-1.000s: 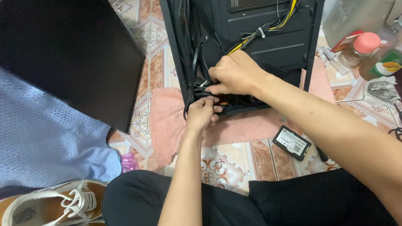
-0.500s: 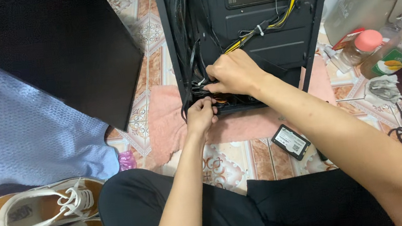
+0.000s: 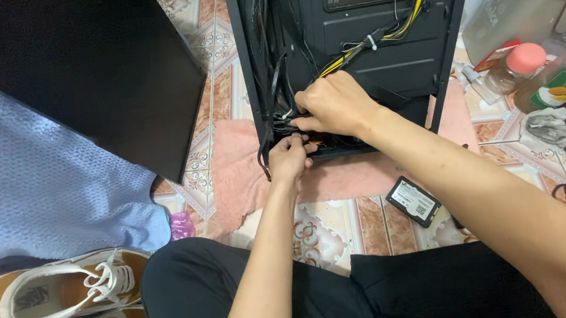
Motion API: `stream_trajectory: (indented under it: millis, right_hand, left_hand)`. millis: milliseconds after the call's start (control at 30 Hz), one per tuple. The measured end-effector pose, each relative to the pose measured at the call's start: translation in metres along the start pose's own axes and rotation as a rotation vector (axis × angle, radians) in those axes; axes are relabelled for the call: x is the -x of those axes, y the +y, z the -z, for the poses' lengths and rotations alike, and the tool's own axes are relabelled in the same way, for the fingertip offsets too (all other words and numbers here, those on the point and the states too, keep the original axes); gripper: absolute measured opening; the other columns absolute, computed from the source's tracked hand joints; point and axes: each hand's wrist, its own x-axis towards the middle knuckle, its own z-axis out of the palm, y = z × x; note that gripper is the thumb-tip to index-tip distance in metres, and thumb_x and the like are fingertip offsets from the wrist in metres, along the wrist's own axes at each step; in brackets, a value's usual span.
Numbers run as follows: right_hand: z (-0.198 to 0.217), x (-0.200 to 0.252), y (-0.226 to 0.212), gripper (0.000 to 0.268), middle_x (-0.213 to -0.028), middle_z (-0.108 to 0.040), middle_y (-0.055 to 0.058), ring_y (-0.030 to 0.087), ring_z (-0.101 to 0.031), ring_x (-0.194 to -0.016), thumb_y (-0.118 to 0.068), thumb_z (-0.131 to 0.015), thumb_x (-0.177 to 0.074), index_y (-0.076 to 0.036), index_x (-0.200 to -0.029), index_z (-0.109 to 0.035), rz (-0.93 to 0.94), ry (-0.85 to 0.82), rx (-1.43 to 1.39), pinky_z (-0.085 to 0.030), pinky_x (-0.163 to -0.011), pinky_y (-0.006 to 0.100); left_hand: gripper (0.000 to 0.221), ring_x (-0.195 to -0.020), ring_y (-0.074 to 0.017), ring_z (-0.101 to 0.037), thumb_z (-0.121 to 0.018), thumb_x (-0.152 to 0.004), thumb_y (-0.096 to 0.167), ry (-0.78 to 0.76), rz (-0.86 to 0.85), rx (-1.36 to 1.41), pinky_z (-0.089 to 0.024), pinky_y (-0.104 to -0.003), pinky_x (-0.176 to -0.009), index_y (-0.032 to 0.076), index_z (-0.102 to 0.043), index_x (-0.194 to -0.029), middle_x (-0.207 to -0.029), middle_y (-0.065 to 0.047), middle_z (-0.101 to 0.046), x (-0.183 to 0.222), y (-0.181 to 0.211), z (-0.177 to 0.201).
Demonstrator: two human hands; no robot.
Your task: The person connects internal power and data cables to a component inside a computer case and secures a drive.
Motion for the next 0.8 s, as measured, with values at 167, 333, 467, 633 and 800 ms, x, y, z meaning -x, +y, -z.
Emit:
stream_trajectory:
  millis: [167,333,467,633,800]
  right_hand:
    - [0.002,0.002,-0.002,0.024,-0.068,-0.072,0.008,0.033,-0.074,-0.070,-0.037,-0.075,-0.085,-0.012,-0.085,-0.072,-0.005,0.008,-0.010,-0.056,-0.061,0.044]
    - [-0.002,0.002,-0.002,0.025,-0.070,-0.072,0.009,0.035,-0.073,-0.070,-0.037,-0.075,-0.086,-0.012,-0.088,-0.072,-0.008,0.007,-0.011,-0.056,-0.061,0.045]
    - [-0.002,0.002,-0.004,0.022,-0.071,-0.073,0.009,0.035,-0.074,-0.070,-0.033,-0.074,-0.087,-0.011,-0.089,-0.073,-0.031,0.043,-0.010,-0.056,-0.060,0.045]
    - [-0.008,0.020,-0.005,0.018,-0.080,-0.076,0.006,0.032,-0.076,-0.075,-0.028,-0.071,-0.090,-0.013,-0.098,-0.074,-0.056,0.067,-0.055,-0.057,-0.063,0.045]
    - [-0.034,0.077,-0.038,0.005,-0.065,-0.069,0.006,0.031,-0.072,-0.069,-0.022,-0.071,-0.094,-0.017,-0.093,-0.074,-0.424,0.450,-0.412,-0.055,-0.062,0.041]
  left_hand:
    - [0.025,-0.036,-0.0049,-0.051,-0.053,-0.098,0.022,-0.009,0.019,-0.061,-0.036,-0.016,-0.030,0.006,-0.071,-0.106,-0.078,-0.014,-0.077,-0.003,0.004,0.004]
    - [0.026,-0.036,-0.0039,-0.050,-0.054,-0.099,0.022,-0.024,0.048,-0.063,-0.033,-0.014,-0.030,0.004,-0.072,-0.106,-0.081,-0.015,-0.077,-0.003,0.015,0.007]
    - [0.027,-0.037,-0.0048,-0.051,-0.054,-0.097,0.023,-0.043,0.045,-0.093,-0.034,-0.015,-0.030,0.004,-0.072,-0.105,-0.081,-0.012,-0.078,-0.010,0.015,0.009]
    - [0.028,-0.035,-0.0077,-0.056,-0.064,-0.093,0.030,-0.043,-0.035,-0.302,-0.042,-0.018,-0.032,0.007,-0.078,-0.102,-0.076,-0.010,-0.078,0.000,0.021,0.027]
    - [0.029,-0.086,-0.0260,-0.077,-0.066,-0.093,0.023,-0.011,-0.428,-0.687,-0.059,-0.034,-0.084,0.004,-0.078,-0.111,-0.079,-0.009,-0.079,0.062,0.067,0.053]
